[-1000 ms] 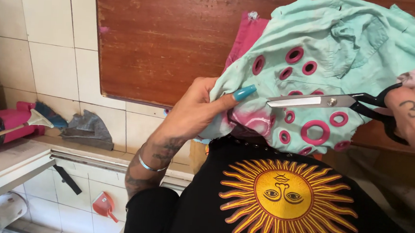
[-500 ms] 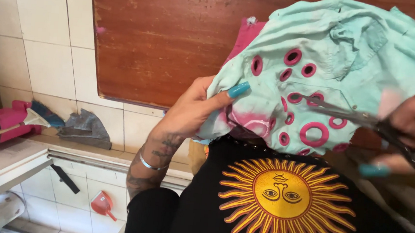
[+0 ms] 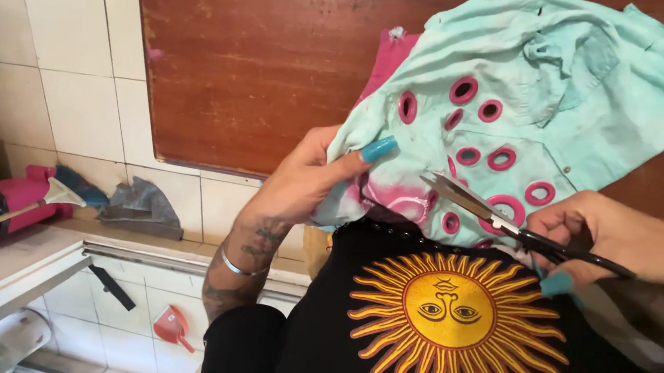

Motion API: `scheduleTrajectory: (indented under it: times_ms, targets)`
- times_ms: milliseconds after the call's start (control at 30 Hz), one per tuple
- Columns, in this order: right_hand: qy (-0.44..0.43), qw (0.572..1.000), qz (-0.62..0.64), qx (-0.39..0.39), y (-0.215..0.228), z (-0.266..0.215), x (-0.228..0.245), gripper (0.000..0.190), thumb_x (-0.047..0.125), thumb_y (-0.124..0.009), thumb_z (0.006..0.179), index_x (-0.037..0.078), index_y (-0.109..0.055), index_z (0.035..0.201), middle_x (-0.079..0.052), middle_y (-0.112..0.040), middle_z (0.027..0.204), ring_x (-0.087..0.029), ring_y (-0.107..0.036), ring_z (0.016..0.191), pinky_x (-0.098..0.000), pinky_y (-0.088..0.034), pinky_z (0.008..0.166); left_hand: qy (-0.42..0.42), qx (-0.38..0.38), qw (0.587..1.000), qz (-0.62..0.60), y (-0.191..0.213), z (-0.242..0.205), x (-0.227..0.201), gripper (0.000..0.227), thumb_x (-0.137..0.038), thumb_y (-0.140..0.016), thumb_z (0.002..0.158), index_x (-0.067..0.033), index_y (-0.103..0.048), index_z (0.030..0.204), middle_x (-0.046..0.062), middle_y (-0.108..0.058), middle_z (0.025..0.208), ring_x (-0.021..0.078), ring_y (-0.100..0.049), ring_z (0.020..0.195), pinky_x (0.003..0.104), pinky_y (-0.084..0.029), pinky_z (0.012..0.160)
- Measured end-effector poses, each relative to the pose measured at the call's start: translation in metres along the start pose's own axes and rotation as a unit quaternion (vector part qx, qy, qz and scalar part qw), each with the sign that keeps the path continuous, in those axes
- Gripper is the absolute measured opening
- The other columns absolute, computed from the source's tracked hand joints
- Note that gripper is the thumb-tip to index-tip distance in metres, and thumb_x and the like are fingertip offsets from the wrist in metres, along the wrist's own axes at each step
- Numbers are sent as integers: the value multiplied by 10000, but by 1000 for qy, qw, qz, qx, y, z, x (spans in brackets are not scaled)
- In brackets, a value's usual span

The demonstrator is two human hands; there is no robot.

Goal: Trimming excess fabric and securing grommets on a light blue garment using scissors and pliers

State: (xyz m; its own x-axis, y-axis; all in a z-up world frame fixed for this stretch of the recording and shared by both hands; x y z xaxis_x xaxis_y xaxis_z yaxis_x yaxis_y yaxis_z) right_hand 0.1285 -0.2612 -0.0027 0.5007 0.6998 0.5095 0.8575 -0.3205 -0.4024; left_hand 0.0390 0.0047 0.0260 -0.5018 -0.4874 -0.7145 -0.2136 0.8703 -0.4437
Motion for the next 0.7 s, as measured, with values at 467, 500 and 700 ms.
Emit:
scheduleTrajectory:
  times_ms: [467, 500, 700]
  targets:
    - [-29, 999, -15, -25, 11, -1, -6, 311, -2, -897, 541, -93, -601, 569, -135, -595, 446, -154, -430, 425, -270, -289, 407, -5, 10, 999, 40, 0, -1, -4, 149, -237, -584, 814, -103, -551, 762, -98, -485, 700, -2, -429, 630, 141, -355, 544]
    - [-20, 999, -15, -21, 11, 0, -4, 292, -10, -894, 540, -98, -617, 576, -128, -594, 444, -149, -427, 420, -265, -287, 405, -1, 4, 999, 53, 1, -1, -3, 155, -229, -583, 811, -116, -527, 722, -98, -455, 653, -5, -404, 587, 138, -329, 506]
    - [-38, 997, -43, -43, 15, 5, 2, 272, -84, -889, 540, -106, -618, 552, -170, -611, 375, -171, -451, 338, -275, -302, 335, -9, 17, 998, 62, 1, -3, -3, 156, -254, -573, 820, -99, -563, 811, -100, -488, 721, -1, -420, 649, 138, -344, 557]
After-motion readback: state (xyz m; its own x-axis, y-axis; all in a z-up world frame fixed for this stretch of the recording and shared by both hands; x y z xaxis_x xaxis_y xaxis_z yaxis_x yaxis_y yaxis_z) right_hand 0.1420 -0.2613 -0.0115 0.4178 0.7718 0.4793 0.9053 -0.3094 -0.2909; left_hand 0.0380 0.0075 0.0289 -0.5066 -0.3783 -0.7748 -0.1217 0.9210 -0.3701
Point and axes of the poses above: each hand's wrist, its own z-axis towards the middle knuckle, its own y-axis out of the back of the hand, x = y × z, the point moved 4 cm from there along z, towards the middle knuckle
